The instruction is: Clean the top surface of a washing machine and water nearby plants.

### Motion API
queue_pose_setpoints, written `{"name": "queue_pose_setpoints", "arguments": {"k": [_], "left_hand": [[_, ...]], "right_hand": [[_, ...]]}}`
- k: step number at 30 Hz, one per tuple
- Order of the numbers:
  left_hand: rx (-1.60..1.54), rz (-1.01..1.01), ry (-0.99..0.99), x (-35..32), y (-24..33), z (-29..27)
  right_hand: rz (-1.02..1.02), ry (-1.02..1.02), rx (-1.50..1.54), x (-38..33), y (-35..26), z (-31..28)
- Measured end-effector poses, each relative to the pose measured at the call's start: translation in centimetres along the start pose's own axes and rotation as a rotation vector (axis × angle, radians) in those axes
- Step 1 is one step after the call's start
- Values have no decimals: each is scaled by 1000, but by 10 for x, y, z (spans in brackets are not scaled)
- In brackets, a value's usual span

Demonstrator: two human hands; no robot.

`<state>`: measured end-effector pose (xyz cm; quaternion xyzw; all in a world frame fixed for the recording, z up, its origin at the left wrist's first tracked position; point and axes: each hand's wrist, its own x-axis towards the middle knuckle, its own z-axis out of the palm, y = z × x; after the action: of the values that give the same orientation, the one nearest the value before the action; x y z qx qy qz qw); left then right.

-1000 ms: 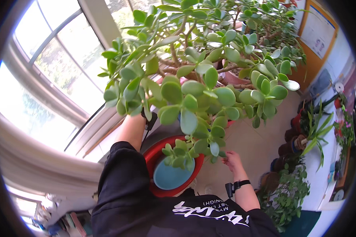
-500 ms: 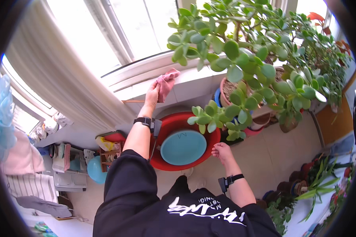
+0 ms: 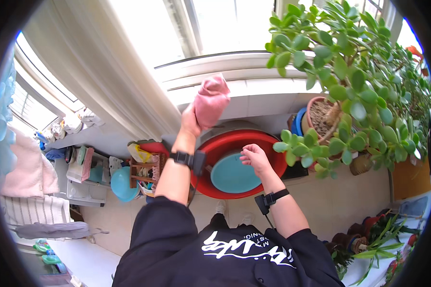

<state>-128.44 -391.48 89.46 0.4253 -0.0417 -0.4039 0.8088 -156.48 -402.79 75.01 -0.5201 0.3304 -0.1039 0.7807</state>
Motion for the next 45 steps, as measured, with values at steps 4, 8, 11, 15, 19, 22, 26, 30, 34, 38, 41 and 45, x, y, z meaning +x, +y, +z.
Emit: {"name": "queue_pose_setpoints", "arguments": {"k": [4, 8, 11, 15, 19, 22, 26, 30, 34, 38, 41, 45], "left_hand": [[-214, -200, -103, -37, -2, -64], [-234, -225, -113, -44, -26, -112], [100, -145, -71, -48, -49, -131], [134, -212, -95, -43, -55, -172], [75, -291, -135, -34, -69, -200], [105, -324, -168, -29, -84, -207], [543, -506, 0, -24, -104, -216], [579, -512, 242, -41, -122, -314], [561, -466, 362, -66, -130, -339], [447, -409, 539, -159, -134, -370], [442, -413, 617, -189, -142, -364], [425, -417, 670, -247, -153, -360]], "right_hand": [[15, -47, 78, 17, -20, 73], [83, -183, 359, 22, -47, 129], [-4, -172, 397, 35, -27, 141], [-232, -4, 211, 60, 25, 116], [-223, 27, 195, 57, 37, 94], [-139, 63, 312, 45, 42, 78], [-126, 194, -126, 57, 114, -2], [-39, 236, 68, 58, 144, -6], [83, 242, -447, 59, 198, -61], [103, 256, -900, 59, 178, -29], [127, 146, -34, 81, 205, -40], [141, -29, -64, 86, 209, -1]]}}
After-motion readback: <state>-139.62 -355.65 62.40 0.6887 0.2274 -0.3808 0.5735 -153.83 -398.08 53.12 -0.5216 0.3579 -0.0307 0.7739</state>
